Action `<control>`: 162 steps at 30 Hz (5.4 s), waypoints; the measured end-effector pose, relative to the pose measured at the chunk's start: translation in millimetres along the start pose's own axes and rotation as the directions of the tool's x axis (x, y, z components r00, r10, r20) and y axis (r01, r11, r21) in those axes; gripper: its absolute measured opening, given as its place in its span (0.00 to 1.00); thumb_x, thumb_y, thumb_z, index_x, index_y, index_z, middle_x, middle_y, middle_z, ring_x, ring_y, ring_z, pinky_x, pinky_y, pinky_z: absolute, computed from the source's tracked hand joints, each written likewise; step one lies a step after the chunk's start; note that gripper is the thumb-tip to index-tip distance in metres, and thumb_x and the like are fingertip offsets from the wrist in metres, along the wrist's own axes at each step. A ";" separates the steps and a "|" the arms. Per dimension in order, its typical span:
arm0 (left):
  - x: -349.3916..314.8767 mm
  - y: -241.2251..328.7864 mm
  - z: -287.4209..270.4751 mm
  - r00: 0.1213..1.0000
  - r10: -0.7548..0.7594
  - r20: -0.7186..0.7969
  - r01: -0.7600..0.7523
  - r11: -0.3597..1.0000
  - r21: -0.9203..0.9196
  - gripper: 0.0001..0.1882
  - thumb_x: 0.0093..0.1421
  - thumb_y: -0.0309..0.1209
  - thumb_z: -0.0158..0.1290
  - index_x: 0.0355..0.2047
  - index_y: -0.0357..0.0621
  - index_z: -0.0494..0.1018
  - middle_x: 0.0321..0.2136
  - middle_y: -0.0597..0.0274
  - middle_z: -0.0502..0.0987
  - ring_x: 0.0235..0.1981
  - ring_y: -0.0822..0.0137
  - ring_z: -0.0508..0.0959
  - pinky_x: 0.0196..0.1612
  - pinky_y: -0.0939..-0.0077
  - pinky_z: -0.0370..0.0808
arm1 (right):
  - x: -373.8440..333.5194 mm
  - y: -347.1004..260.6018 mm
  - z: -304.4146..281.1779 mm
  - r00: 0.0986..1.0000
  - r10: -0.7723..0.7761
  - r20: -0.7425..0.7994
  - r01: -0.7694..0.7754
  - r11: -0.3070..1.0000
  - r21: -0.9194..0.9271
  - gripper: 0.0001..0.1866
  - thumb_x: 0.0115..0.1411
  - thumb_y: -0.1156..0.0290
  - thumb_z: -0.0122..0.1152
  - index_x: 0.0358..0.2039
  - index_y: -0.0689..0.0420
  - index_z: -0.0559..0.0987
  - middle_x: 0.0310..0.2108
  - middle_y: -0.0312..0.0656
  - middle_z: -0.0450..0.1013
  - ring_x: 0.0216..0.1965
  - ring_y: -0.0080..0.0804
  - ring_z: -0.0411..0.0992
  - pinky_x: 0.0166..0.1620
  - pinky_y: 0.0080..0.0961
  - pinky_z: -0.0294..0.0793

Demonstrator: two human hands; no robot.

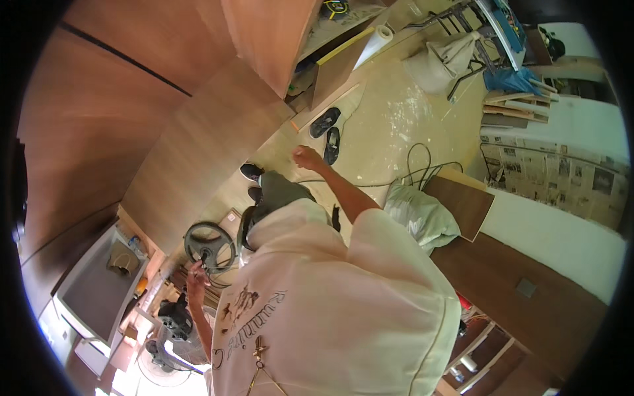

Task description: The person sands the edge of a curved wooden panel with a sanding block, then positions the panel into a wooden frame and marks it with a pencil.

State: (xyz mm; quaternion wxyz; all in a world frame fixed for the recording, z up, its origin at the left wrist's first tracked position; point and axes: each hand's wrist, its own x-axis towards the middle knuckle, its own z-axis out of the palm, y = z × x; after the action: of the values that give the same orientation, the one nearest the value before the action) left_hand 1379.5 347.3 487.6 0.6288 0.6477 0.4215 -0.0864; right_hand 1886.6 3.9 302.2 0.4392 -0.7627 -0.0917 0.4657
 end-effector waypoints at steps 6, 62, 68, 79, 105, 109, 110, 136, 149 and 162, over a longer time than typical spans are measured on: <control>67.5 73.9 56.4 0.994 0.056 0.096 -0.066 0.992 0.106 0.27 0.58 0.17 0.49 0.58 0.47 0.67 0.46 0.56 0.72 0.36 0.72 0.76 0.43 0.78 0.74 | 26.0 55.3 -138.1 0.890 -0.301 -0.342 0.137 0.893 -0.428 0.17 0.61 0.68 0.59 0.49 0.57 0.71 0.31 0.41 0.77 0.29 0.32 0.77 0.33 0.32 0.77; -277.6 -217.6 619.8 0.603 -0.753 -0.262 0.091 0.392 -0.915 0.27 0.61 0.34 0.51 0.61 0.48 0.65 0.51 0.53 0.74 0.43 0.60 0.79 0.44 0.61 0.74 | -38.0 19.4 -17.0 0.791 -0.249 0.560 0.539 0.716 -0.443 0.14 0.65 0.62 0.50 0.30 0.60 0.76 0.17 0.37 0.72 0.17 0.24 0.70 0.21 0.23 0.68; -306.4 -272.3 631.3 0.592 -0.771 -0.234 0.021 0.305 -0.952 0.26 0.65 0.37 0.47 0.63 0.52 0.62 0.52 0.57 0.73 0.49 0.57 0.77 0.52 0.54 0.70 | -90.1 29.2 69.4 0.771 -0.034 0.636 0.438 0.753 -0.491 0.14 0.68 0.59 0.49 0.37 0.57 0.77 0.21 0.36 0.74 0.19 0.22 0.72 0.22 0.20 0.70; -253.8 -255.9 486.4 0.669 -0.532 -0.520 -0.091 0.635 -0.767 0.24 0.63 0.34 0.49 0.60 0.44 0.67 0.44 0.57 0.76 0.38 0.65 0.78 0.38 0.72 0.74 | -140.7 57.4 73.0 0.727 0.257 0.637 0.255 0.760 -0.598 0.15 0.65 0.60 0.56 0.49 0.52 0.72 0.33 0.36 0.75 0.28 0.22 0.75 0.28 0.19 0.73; -16.9 -272.3 390.4 0.891 -0.049 -0.451 -0.352 0.554 -0.755 0.19 0.61 0.34 0.50 0.50 0.39 0.72 0.35 0.59 0.77 0.32 0.69 0.76 0.37 0.74 0.73 | -28.4 83.6 43.0 0.930 0.077 0.360 0.216 0.679 -0.702 0.15 0.59 0.60 0.58 0.42 0.54 0.82 0.38 0.40 0.80 0.40 0.31 0.76 0.44 0.30 0.74; 18.6 -238.9 368.9 0.907 -0.282 -0.312 -0.024 0.706 -0.708 0.29 0.65 0.52 0.48 0.53 0.39 0.69 0.44 0.61 0.73 0.44 0.67 0.73 0.49 0.69 0.70 | 34.1 55.2 98.7 0.907 0.254 0.337 0.075 0.690 -0.720 0.14 0.60 0.61 0.58 0.42 0.53 0.81 0.38 0.41 0.79 0.39 0.32 0.77 0.40 0.31 0.75; 34.0 -234.6 351.9 0.900 -0.296 -0.319 -0.018 0.707 -0.707 0.29 0.65 0.52 0.48 0.53 0.39 0.69 0.44 0.61 0.73 0.44 0.67 0.73 0.49 0.69 0.70 | 59.3 48.5 126.1 0.887 0.339 0.312 -0.032 0.721 -0.693 0.14 0.60 0.62 0.58 0.43 0.54 0.80 0.37 0.41 0.79 0.38 0.31 0.76 0.38 0.31 0.76; 354.3 -232.5 72.1 0.541 -0.709 -0.453 -0.167 0.438 -0.884 0.28 0.61 0.31 0.53 0.60 0.37 0.60 0.50 0.49 0.72 0.48 0.59 0.74 0.49 0.67 0.72 | 257.1 33.6 224.2 0.761 0.649 0.006 -0.640 0.752 -0.161 0.13 0.64 0.61 0.58 0.45 0.53 0.72 0.36 0.36 0.72 0.39 0.32 0.75 0.39 0.32 0.78; 372.8 -230.4 30.8 0.495 -0.825 -0.274 -0.391 0.071 -0.918 0.26 0.64 0.33 0.53 0.60 0.45 0.58 0.46 0.59 0.73 0.45 0.66 0.75 0.43 0.67 0.72 | 261.9 37.0 256.7 0.541 0.835 -0.098 -0.698 0.511 0.502 0.20 0.63 0.50 0.57 0.43 0.54 0.72 0.37 0.35 0.75 0.40 0.27 0.75 0.44 0.32 0.75; 352.4 -202.7 17.4 0.671 -0.645 -0.366 -0.410 0.089 -0.908 0.16 0.62 0.44 0.57 0.46 0.53 0.71 0.40 0.71 0.76 0.42 0.74 0.74 0.50 0.67 0.70 | 237.5 32.6 233.2 0.661 0.749 0.055 -0.619 0.502 0.604 0.18 0.60 0.50 0.63 0.33 0.52 0.71 0.26 0.32 0.70 0.28 0.25 0.69 0.38 0.32 0.74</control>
State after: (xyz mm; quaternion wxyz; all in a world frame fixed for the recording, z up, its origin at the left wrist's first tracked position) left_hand 1476.0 456.4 107.6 0.6506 -0.0220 0.6297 0.4240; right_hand 1823.8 251.1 85.9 0.4324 -0.6098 0.4121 0.5209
